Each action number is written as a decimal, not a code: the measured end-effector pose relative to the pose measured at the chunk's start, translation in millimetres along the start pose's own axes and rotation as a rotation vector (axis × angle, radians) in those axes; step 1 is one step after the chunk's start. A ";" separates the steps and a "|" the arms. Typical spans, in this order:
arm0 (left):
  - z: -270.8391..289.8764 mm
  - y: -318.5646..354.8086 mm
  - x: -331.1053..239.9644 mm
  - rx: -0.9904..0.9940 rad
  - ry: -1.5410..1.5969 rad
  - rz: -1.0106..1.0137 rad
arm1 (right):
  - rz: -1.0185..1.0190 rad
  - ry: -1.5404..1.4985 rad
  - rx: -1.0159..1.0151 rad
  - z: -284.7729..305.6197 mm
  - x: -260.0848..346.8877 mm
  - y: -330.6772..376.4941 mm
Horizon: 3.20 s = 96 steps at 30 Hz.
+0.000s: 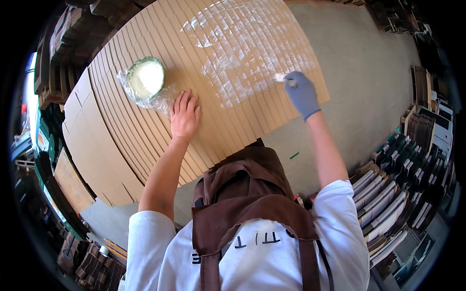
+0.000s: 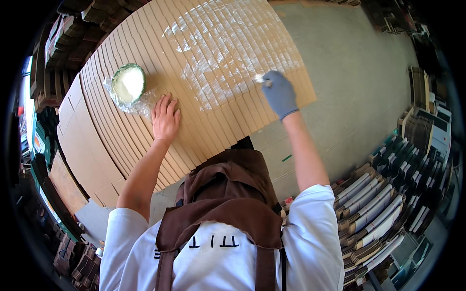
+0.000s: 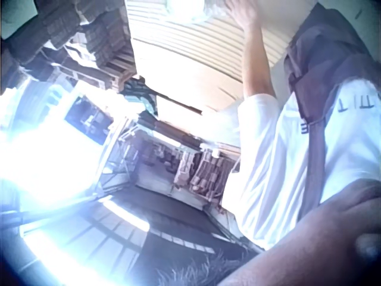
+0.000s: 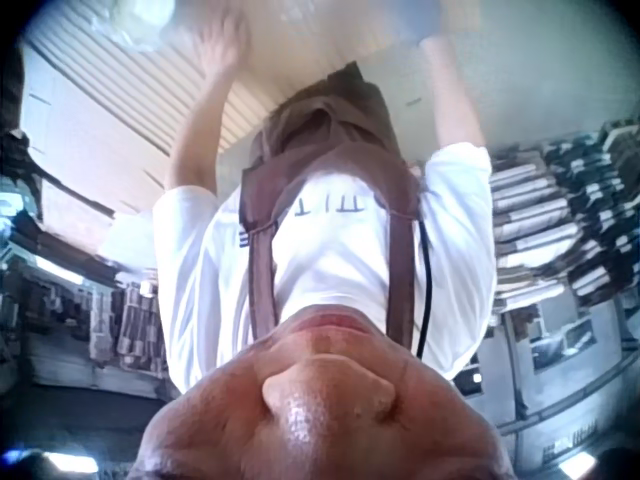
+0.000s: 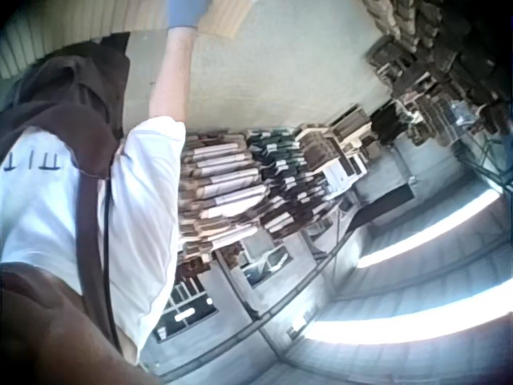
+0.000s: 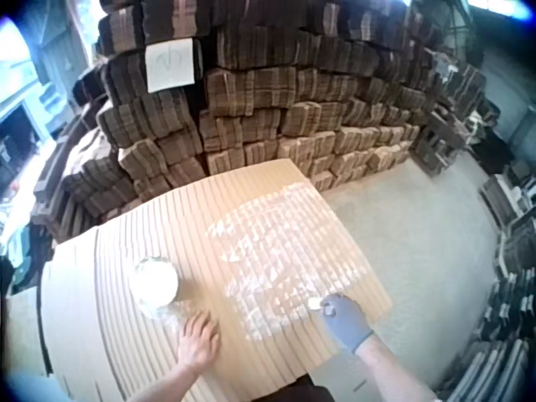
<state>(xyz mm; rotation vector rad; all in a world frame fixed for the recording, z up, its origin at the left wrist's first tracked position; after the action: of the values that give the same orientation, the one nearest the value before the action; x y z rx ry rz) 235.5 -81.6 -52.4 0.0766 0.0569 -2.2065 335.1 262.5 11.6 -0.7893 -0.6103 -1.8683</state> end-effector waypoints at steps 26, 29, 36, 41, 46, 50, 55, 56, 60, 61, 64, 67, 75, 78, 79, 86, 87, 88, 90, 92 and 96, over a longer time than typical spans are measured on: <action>-2.9 0.5 -1.9 0.014 -0.018 -0.003 | -0.010 0.053 -0.087 19.0 -39.9 -12.4; -1.9 2.0 2.4 0.010 -0.021 0.006 | -0.045 -0.001 -0.212 26.0 -30.3 -12.1; -2.2 0.1 0.9 0.034 -0.020 -0.001 | 0.204 0.010 -0.062 -41.1 25.0 6.4; -3.3 4.0 4.6 0.045 -0.037 0.009 | 0.336 -0.046 -0.065 -75.2 76.2 10.3; -0.6 0.3 0.8 0.045 -0.030 0.022 | 0.248 0.005 -0.070 -81.3 45.2 -19.1; -1.1 2.0 3.2 0.056 -0.011 0.029 | 0.314 -0.034 -0.016 -86.0 80.8 -13.8; 2.1 1.4 2.5 0.034 -0.015 0.022 | 0.233 0.009 -0.119 -83.1 46.8 -49.6; 2.3 1.0 2.1 0.027 0.000 0.021 | 0.154 0.012 -0.190 -71.2 42.2 -55.5; 3.5 1.8 2.2 0.054 0.007 0.023 | 0.335 0.020 0.224 -110.1 92.6 -10.7; 3.9 -0.2 1.0 0.043 0.020 0.020 | 0.394 0.066 0.292 -118.8 88.9 -7.3; 4.0 -0.8 -1.8 0.035 0.045 0.001 | 0.369 -0.029 -0.050 -84.7 18.2 -63.2; -0.1 -0.3 4.2 0.063 0.031 0.012 | 0.090 0.049 -0.198 -43.3 13.0 -81.3; -1.2 0.2 0.7 0.059 -0.005 0.011 | 0.496 0.162 0.000 -111.4 68.3 -42.7; -3.0 3.9 3.3 0.050 -0.017 0.021 | 0.343 0.061 -0.151 -89.4 67.0 -71.6; -3.7 2.2 3.2 0.049 -0.025 0.027 | 0.366 0.038 -0.087 -102.9 63.8 -65.2; -0.9 -1.7 3.3 0.035 -0.005 0.008 | 0.212 0.038 -0.045 -90.5 72.9 -83.6; 0.1 1.6 2.5 0.047 0.000 0.012 | 0.340 0.026 -0.045 -110.0 75.9 -71.9; -0.2 1.2 2.2 0.058 0.008 0.018 | 0.403 0.062 0.050 -125.6 93.9 -61.9; 1.3 -1.0 2.4 0.054 0.013 0.024 | 0.525 0.136 0.246 -152.7 124.5 -40.8; 2.4 -0.8 0.4 0.045 0.008 0.015 | 0.554 -0.008 0.006 -153.7 93.4 -67.5; 1.1 -0.8 4.4 0.043 0.023 0.021 | 0.543 0.056 -0.083 -142.5 106.4 -102.0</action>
<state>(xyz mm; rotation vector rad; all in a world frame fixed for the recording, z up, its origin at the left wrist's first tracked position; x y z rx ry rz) 232.2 -84.8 -51.7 0.1262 0.0212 -2.1861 172.5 139.5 -10.4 -0.8535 -0.2475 -1.4146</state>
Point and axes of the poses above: each hand's wrist, its own y-axis away from the middle knuckle, its own z-axis out of the back of the hand, x = y × z, the point moved 5 cm from there along -y, towards the middle knuckle, and after that the axes turned 13 degrees about -y, right-handed, at the moved point
